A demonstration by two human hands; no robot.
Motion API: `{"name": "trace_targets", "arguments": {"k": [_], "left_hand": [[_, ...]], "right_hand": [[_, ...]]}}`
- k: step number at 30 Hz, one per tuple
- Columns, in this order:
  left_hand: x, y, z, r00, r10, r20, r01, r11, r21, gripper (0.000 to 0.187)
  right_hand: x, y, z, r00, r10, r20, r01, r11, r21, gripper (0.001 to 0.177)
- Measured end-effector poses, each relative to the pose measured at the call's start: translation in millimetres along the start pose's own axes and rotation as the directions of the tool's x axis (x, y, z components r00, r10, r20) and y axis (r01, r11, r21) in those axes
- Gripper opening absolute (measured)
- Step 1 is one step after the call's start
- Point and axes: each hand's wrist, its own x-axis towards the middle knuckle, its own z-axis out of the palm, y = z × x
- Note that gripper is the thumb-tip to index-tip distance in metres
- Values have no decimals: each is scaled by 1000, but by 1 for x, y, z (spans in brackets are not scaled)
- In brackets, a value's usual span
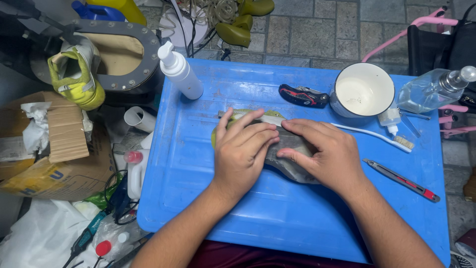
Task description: The person uses a utility knife to scrape and peel away old adhesive and material from the sole of a yellow and grey shoe. They repeatedly scrape the surface and pull off loose pieces by hand, working on different sections of the sole.
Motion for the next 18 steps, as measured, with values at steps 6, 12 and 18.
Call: {"name": "trace_targets", "arguments": {"k": [6,12,18], "left_hand": [[-5,-7,14,981,187,-50,-184,981,68,14],[-5,-20,17,952,304,-17,-303,951,71,14],[-8,-27,15,939,345,-2,-345,938,30,16]], "right_hand": [[0,4,1,1000,-5,1,4,999,35,53],[0,5,2,1000,16,11,-17,998,61,51],[0,5,1,1000,1,13,-2,997,79,51]]}}
